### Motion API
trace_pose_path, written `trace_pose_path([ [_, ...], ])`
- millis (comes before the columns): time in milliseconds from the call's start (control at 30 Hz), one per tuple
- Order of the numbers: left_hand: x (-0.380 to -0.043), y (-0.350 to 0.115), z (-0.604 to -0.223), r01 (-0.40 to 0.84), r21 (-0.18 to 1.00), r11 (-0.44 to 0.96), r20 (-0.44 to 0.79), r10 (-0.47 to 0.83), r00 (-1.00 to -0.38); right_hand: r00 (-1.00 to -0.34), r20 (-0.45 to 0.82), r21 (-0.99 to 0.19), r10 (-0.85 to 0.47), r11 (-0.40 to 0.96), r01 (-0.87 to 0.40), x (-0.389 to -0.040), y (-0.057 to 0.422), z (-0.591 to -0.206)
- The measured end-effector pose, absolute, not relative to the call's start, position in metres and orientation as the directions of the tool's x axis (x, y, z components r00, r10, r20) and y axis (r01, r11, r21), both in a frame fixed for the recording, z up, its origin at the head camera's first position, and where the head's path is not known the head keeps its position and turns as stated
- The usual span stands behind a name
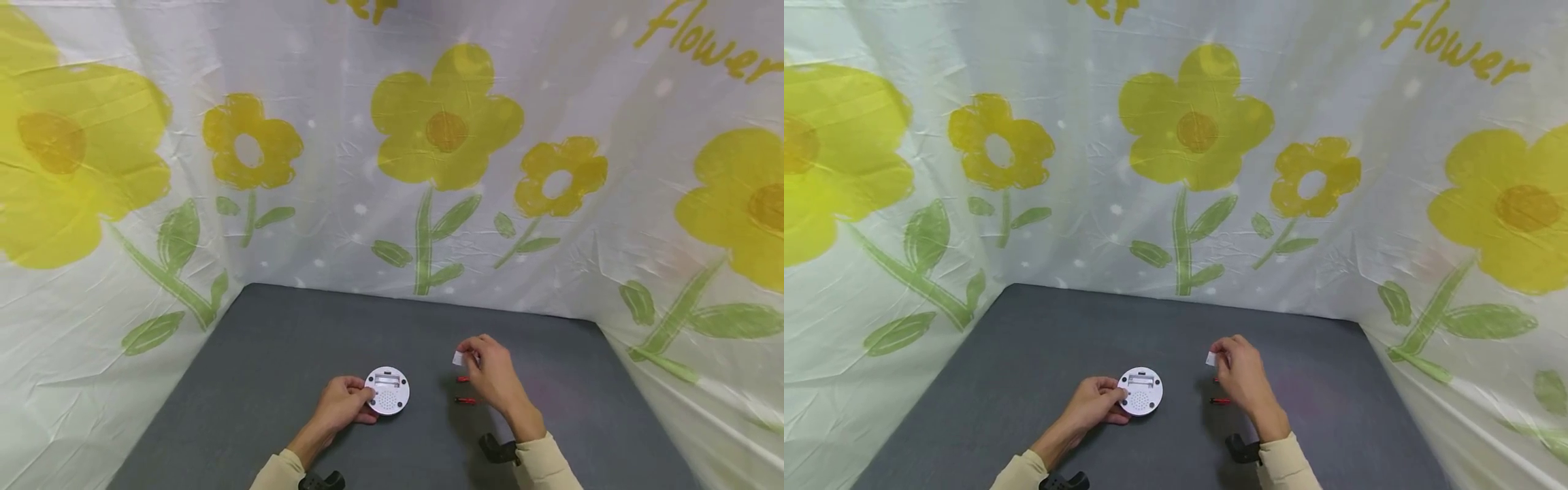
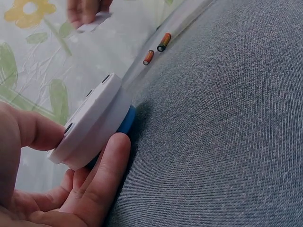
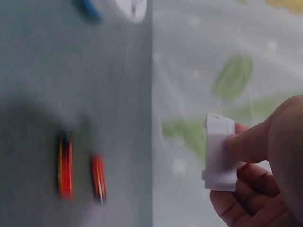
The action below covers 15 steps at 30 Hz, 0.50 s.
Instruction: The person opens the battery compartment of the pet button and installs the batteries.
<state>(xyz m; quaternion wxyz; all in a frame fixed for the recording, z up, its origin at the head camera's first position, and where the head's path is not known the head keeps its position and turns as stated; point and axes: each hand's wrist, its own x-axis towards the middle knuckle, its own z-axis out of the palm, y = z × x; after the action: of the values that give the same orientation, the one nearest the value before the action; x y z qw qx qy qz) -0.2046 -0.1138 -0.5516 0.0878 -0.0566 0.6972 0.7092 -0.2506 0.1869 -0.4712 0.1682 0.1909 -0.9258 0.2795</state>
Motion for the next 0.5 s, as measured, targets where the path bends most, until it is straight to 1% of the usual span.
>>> trace_pose_path([
  [233, -0.204, -0.114, -0.554, -0.205, 0.979, -0.01, -0.204, 0.044, -0.978, -0.914, 0.339, -0.411, -0.221, 0.839, -0.356, -0.251, 0.249, -0.474],
  [500, -0.205, -0.113, -0.551, -0.205, 0.979, -0.021, -0.204, 0.055, -0.978, -0.972, 0.159, -0.422, -0.174, 0.878, -0.226, -0.25, 0.297, -0.491],
])
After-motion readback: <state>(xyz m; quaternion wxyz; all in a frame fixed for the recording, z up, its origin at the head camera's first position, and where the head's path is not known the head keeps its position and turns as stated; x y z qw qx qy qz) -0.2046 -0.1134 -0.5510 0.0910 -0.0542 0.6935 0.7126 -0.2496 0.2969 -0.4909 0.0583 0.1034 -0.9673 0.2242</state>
